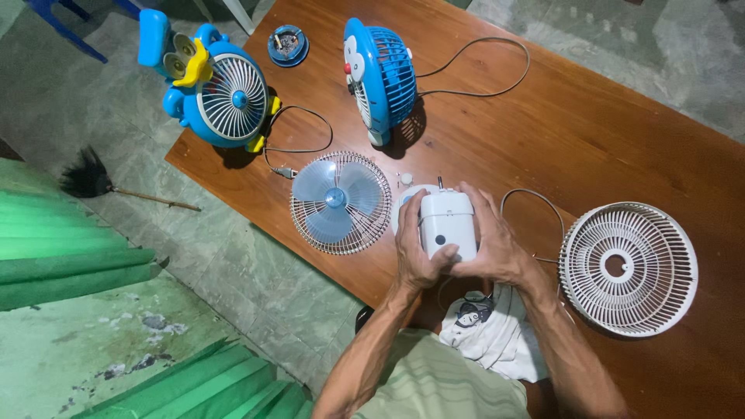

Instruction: The person disassembles a white table fan motor housing using a screwdriver, wipes the motor with a cloth, and reassembles the housing. The person handles the fan motor, screws, and cloth throughout the process.

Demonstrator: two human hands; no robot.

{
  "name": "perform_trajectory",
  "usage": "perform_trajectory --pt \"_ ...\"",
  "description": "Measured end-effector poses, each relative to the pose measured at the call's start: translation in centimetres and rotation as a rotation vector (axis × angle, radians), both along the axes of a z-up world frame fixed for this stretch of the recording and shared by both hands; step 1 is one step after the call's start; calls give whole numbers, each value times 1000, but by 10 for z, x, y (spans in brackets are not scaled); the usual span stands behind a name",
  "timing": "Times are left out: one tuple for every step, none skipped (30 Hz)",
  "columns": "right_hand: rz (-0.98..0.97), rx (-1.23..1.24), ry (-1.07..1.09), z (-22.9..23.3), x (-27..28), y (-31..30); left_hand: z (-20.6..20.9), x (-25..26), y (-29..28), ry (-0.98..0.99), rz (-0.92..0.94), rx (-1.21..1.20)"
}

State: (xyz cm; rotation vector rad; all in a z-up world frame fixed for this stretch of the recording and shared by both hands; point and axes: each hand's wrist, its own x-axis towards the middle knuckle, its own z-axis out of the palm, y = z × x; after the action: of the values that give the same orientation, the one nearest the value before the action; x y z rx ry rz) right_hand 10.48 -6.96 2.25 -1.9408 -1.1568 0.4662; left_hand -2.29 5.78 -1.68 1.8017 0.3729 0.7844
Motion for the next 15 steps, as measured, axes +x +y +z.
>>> perform_trajectory --pt "-20 -19 5 2 0 0 1 0 -1 -5 10 -5" --pt "-41 -38 14 4 -3 -1 2 -1 0 -8 20 -11" --pt "-61 -58 22 4 -6 -1 3 -3 -1 -11 30 -16" --pt "-56 -34 -5 6 -3 1 4 0 1 -21 30 -6" --pt "-50 -10 -31 6 -2 3 4 1 2 -31 29 4" --pt "-44 10 -47 6 -3 3 3 -2 1 -31 30 11" --pt "-45 9 -39 4 -3 3 1 -3 2 -21 32 11" --pt "-49 6 -35 2 -2 2 -3 -2 2 -15 32 9" --pt "-52 3 -32 0 -2 -1 -6 -3 0 -9 31 7" --pt "-40 25 -12 -3 -2 -3 -11 -2 1 -33 23 -35" --pt "-27 47 9 -6 -4 -4 -16 -1 1 -58 13 -76" --pt "-10 66 27 -9 -4 -6 -21 1 0 -84 7 -119" --pt "-47 178 204 -13 -9 -7 -26 3 -2 -128 -4 -238" --pt "-78 287 386 -19 -19 -7 -31 4 -5 -170 -10 -357" --pt "-108 395 569 -26 -27 -5 -36 5 -8 -213 -16 -475"
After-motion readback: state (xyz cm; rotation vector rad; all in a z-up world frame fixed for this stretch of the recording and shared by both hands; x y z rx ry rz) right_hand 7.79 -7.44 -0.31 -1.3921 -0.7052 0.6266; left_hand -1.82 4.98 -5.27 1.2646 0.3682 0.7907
